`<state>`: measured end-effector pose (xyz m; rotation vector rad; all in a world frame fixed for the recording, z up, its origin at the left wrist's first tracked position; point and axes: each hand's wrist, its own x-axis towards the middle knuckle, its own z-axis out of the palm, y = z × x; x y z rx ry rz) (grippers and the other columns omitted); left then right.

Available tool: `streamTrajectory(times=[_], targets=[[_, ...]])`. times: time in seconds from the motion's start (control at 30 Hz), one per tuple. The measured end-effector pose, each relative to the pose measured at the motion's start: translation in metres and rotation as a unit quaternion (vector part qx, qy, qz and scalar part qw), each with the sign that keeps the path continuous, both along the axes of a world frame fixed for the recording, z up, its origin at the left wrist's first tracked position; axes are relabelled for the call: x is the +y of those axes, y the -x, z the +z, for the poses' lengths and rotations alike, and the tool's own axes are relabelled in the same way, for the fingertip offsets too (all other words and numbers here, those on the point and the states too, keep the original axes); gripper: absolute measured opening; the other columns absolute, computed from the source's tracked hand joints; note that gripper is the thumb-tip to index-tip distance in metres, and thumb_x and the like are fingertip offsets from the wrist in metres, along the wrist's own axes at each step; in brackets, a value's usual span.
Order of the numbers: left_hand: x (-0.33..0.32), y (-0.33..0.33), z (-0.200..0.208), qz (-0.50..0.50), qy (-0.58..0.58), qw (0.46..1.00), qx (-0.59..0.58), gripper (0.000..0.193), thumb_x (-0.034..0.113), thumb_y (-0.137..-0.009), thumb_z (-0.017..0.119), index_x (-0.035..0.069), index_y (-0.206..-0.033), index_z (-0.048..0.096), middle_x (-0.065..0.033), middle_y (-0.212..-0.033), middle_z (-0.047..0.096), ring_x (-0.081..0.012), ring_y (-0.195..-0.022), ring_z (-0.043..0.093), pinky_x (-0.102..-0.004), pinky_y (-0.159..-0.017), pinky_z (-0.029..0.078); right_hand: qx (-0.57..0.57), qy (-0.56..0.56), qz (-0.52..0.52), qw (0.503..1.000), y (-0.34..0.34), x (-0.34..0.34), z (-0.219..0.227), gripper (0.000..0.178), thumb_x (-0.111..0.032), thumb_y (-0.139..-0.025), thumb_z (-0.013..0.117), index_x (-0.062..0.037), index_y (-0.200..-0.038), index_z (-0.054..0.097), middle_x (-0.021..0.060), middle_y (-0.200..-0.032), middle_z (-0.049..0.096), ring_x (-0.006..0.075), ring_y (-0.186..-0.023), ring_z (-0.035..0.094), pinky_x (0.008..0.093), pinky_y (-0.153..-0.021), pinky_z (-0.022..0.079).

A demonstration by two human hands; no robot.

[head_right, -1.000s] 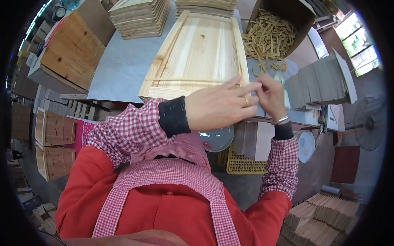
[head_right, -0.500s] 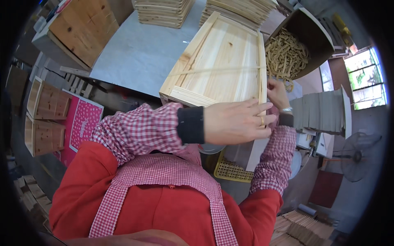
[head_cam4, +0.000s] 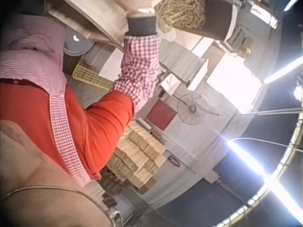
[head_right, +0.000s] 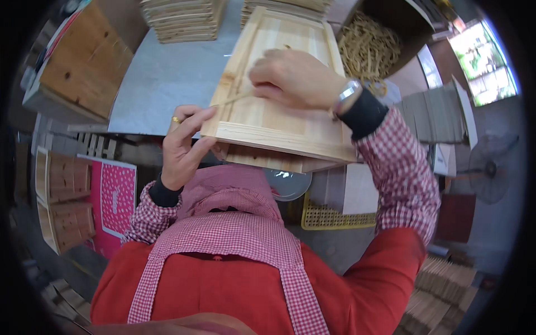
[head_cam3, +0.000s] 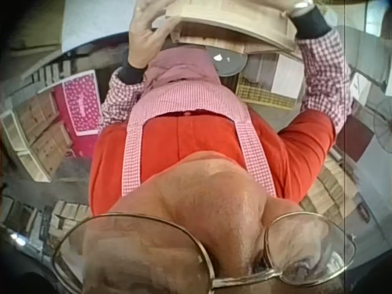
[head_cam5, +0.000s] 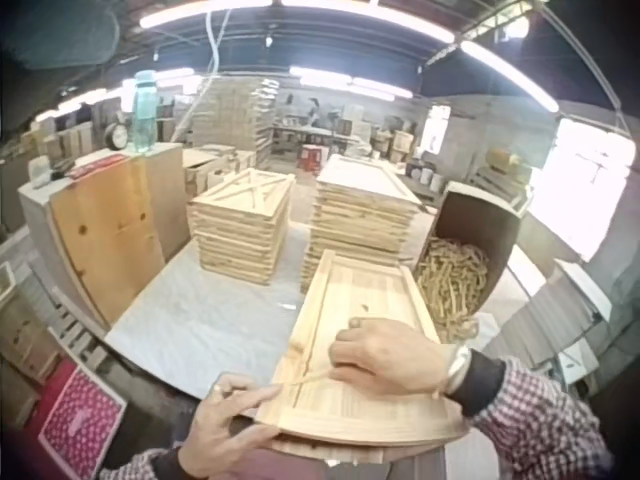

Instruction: Assembling wooden boxes by applying glue to wooden panels and joining them together.

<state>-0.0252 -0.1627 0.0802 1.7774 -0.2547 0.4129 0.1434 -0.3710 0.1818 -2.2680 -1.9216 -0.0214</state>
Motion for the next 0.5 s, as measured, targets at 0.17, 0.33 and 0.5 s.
streamTrajectory(times=[0.17,0.33,0.5], targets=[[0.002,0.002,0.004,-0.058,0.044,0.997,0.001,0.044,0.007,-0.08,0.069,0.0,-0.122,0.059,-0.0126,-0.114,0.048,-0.0216,-0.105,0.05,-0.0338,-0.091,0.045,-0.005,-0.133,-0.054,0.99,-0.071,-0.003,-0.013,0.014,-0.015,-0.085,0.063,-0.0009,-0.086,0.061,0.015,-0.073,0.06,0.0293,-0.066,0.058,0.0394,-0.066,0.049],[0.01,-0.016,0.006,-0.089,-0.021,0.994,-0.059,0.042,0.007,-0.08,0.069,-0.001,-0.12,0.059,-0.0197,-0.135,0.041,-0.0247,-0.108,0.051,-0.0347,-0.093,0.044,-0.018,0.007,-0.128,0.992,-0.084,-0.015,-0.008,0.018,-0.02,-0.084,0.062,-0.0031,-0.078,0.062,0.0141,-0.071,0.062,0.031,-0.066,0.062,0.0393,-0.064,0.05],[0.026,-0.012,0.001,-0.111,-0.036,0.991,-0.058,0.038,0.011,-0.082,0.069,0.0,-0.117,0.061,-0.0261,-0.141,0.04,-0.0276,-0.11,0.053,-0.0381,-0.096,0.041,0.061,-0.272,-0.281,0.918,-0.096,-0.091,-0.001,0.017,-0.017,-0.084,0.063,-0.002,-0.077,0.06,0.0165,-0.063,0.056,0.0324,-0.061,0.06,0.0387,-0.054,0.046]])
